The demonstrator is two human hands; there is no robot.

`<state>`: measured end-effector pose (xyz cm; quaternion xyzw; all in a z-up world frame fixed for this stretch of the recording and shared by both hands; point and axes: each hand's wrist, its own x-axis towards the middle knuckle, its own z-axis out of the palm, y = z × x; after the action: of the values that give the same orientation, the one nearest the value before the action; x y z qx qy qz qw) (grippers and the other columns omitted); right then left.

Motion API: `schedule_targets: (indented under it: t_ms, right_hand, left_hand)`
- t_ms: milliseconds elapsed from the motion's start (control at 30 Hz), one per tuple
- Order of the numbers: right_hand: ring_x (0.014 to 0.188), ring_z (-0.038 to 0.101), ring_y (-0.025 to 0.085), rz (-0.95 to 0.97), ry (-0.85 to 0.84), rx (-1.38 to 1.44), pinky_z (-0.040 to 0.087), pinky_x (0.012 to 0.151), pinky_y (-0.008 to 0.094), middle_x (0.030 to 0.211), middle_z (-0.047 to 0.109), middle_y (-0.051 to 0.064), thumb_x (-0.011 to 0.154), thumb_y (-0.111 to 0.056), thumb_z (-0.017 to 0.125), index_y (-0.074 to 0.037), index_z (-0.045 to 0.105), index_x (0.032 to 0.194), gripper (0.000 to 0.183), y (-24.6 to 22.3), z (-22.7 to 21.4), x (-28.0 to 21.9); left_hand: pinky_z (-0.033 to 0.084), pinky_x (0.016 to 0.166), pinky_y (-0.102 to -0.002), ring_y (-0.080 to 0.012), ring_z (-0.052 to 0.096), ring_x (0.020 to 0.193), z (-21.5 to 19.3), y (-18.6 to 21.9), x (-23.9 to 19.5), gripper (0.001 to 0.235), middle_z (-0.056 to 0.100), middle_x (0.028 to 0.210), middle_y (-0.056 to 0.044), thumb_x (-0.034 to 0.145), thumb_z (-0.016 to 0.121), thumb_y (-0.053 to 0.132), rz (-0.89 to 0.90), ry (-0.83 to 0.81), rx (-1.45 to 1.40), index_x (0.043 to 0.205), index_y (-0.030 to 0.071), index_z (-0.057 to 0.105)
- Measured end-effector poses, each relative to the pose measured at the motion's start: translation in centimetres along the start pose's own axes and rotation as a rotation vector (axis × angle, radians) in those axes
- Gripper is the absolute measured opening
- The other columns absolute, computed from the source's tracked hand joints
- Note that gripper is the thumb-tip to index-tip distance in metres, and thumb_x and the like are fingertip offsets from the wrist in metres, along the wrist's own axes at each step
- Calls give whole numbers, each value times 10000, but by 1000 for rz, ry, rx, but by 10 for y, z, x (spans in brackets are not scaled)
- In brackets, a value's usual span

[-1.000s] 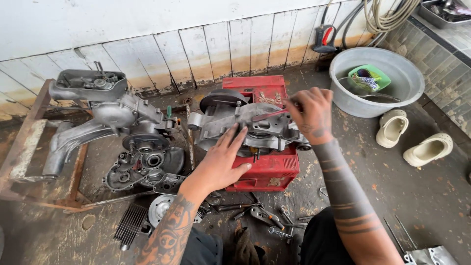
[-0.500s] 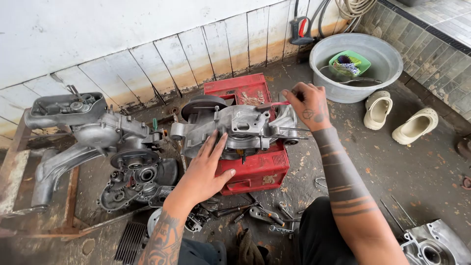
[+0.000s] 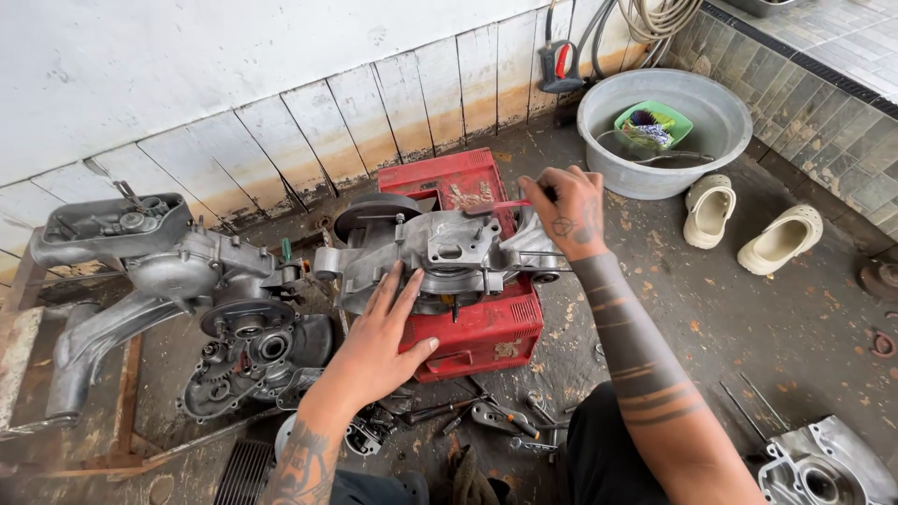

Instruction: The person uses a yellow-handled screwdriver to work on the internal components of a disassembled engine casing. They then switch to a red-handled screwdriver to continue manipulating parts within the engine block, which is resting on a red toolbox.

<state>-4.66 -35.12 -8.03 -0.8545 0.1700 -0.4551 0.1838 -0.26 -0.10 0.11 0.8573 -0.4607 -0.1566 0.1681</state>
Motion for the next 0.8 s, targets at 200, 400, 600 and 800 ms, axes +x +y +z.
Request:
schedule_targets:
  t_ms: [200,400,600,800]
  right_hand:
    - [755,611,237,133,-31,-57,378,903,366,696,665,60,1032,-381,708,-115,692,797,356,39,6,-6]
    - [613,491,129,75,-9,-5,357,889,344,631,625,-23,995,-325,745,-152,685,799,268,23,21,-1]
    - [716,556,205,163,-62,-90,349,930,378,672,641,31,1003,-351,711,-94,729,780,340,16,-1,1]
    - [752,555,198,43,-135,-120,344,920,390,705,676,8,1015,-347,693,-134,716,763,331,17,-3,3]
  left_hand:
    - [300,1147,-596,-431,129,1534,8,-6,2,887,49,1705,-186,926,653,358,5,22,34,1637,173,155]
    - [238,1202,-527,-323,37,1575,7,-7,6,884,-68,1734,-88,935,623,398,-62,-40,56,1636,250,106]
    - [218,1200,-515,-323,31,1576,9,-8,5,892,-48,1731,-101,926,633,374,-33,-7,65,1633,208,115]
    - [284,1168,-500,-338,116,1568,14,-14,3,876,32,1729,-116,895,661,346,23,52,8,1619,207,187]
